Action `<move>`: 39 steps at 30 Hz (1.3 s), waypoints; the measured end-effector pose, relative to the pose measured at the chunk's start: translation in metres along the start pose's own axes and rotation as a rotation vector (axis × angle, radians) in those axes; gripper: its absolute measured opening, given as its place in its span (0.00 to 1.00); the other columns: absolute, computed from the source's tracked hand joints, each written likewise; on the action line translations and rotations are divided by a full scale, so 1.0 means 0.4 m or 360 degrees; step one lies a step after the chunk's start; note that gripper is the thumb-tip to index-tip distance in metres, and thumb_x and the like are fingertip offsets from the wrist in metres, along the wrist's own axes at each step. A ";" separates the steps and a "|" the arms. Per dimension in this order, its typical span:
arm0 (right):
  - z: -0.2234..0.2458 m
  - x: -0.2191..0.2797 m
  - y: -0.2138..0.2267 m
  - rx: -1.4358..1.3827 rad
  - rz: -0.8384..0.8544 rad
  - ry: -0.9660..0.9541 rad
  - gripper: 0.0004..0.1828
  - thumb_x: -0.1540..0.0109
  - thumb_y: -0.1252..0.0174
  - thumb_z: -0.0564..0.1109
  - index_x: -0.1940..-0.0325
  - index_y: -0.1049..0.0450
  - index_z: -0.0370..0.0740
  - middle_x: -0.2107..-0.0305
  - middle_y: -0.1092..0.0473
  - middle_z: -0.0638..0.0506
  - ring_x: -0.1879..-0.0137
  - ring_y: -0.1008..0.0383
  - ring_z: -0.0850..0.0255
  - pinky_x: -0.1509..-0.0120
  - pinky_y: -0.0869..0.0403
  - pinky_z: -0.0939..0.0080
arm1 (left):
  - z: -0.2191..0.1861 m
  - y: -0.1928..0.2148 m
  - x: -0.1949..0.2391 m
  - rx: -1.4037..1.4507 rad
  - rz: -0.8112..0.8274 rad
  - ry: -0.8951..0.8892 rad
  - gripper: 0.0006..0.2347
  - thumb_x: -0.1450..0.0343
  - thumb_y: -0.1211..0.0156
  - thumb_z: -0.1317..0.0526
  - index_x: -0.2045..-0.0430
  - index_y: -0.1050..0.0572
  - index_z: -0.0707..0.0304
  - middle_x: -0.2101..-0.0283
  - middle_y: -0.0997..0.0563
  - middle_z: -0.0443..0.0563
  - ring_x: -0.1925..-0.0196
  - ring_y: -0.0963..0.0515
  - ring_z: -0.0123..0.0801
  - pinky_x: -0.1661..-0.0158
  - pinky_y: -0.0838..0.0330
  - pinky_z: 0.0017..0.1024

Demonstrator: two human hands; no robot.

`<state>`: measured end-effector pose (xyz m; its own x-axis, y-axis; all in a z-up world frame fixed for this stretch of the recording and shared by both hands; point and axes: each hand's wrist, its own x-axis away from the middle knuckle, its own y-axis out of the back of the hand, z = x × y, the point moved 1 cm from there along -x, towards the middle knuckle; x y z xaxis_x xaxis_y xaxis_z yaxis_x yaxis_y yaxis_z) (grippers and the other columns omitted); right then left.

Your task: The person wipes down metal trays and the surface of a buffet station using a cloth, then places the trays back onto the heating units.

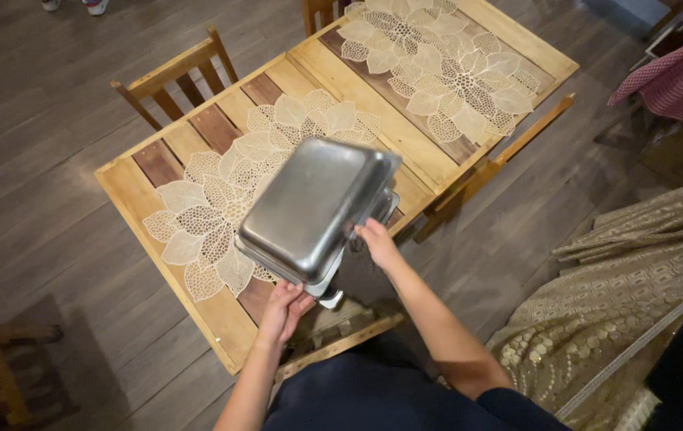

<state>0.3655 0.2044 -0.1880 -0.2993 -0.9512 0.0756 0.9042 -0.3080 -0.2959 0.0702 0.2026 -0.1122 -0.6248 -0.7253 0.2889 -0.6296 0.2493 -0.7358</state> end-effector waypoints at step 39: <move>0.507 0.935 0.273 0.1291 -0.1291 -0.0096 0.19 0.40 0.36 0.57 0.63 0.23 0.36 0.69 0.23 0.40 0.61 0.21 0.47 0.56 0.25 0.49 | 0.624 -0.966 -0.085 -0.1442 0.1079 -0.0172 0.44 0.36 0.33 0.69 0.24 0.55 0.65 0.23 0.47 0.64 0.23 0.46 0.46 0.28 0.52 0.36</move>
<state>0.4139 -0.1892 0.0009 -0.8882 -0.4593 0.0156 0.3883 -0.7320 0.5597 0.4500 -0.0292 0.0097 -0.9484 -0.3049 -0.0865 -0.3065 0.9518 0.0057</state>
